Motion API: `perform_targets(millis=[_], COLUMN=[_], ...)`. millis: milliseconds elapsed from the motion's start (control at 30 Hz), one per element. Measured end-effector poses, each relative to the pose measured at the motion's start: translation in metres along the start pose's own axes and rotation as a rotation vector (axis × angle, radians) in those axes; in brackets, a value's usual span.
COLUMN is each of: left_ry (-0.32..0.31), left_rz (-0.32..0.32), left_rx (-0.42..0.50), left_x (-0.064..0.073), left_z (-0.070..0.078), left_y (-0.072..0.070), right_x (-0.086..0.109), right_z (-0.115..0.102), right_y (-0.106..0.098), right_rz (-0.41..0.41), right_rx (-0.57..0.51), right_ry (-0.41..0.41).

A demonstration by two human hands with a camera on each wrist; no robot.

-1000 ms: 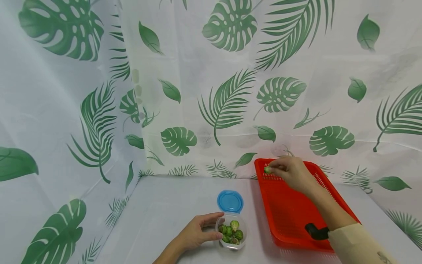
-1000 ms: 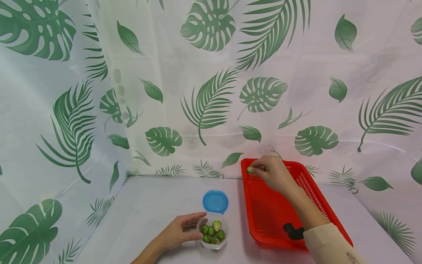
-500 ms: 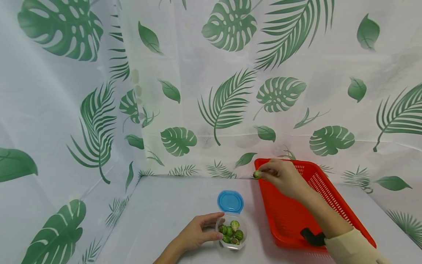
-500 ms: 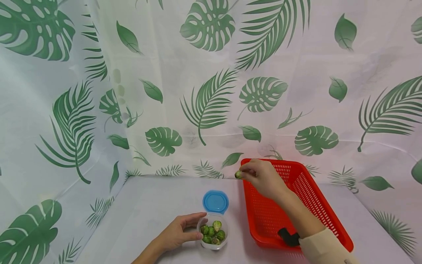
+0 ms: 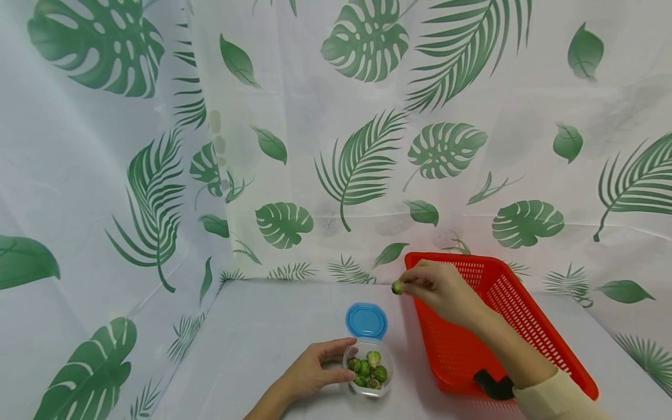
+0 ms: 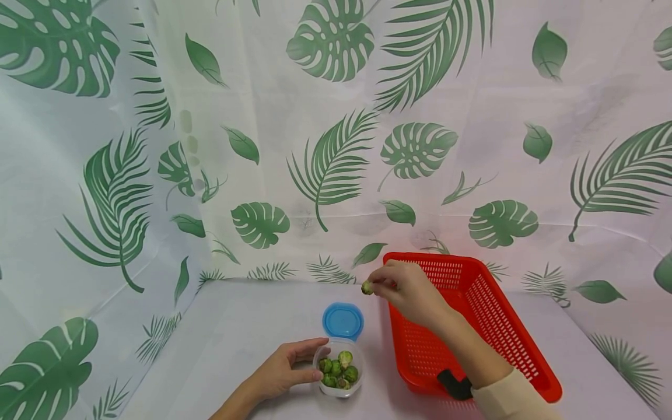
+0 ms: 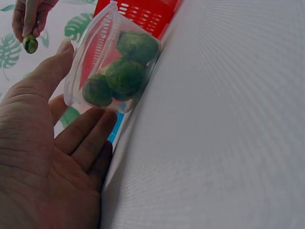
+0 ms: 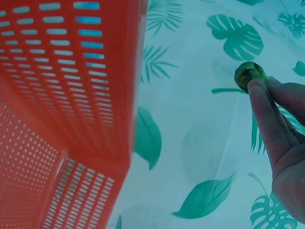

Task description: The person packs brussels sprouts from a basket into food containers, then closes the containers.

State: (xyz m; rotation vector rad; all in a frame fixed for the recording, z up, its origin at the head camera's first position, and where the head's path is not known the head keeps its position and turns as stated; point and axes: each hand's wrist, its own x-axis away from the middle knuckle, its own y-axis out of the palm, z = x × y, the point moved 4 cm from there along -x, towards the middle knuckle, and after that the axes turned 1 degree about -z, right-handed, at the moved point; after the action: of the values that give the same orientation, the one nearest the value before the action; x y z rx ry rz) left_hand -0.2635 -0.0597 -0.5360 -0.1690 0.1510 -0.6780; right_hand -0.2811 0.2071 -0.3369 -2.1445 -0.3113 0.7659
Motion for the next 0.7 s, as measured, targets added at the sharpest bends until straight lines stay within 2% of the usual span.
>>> perform_targets(millis=[433,700], left_ry=[-0.006,-0.004], left_rz=[0.002,0.003], left_rx=[-0.004,-0.007], left_x=[-0.001,0.0], left_z=[-0.001,0.0], left_y=[0.0,0.0], right_x=[0.004,0.006], right_z=[-0.01,-0.015], right_y=[0.013,0.022], right_rz=[-0.036,-0.093], right_rx=[-0.035,-0.075], right_ry=[-0.013,-0.017])
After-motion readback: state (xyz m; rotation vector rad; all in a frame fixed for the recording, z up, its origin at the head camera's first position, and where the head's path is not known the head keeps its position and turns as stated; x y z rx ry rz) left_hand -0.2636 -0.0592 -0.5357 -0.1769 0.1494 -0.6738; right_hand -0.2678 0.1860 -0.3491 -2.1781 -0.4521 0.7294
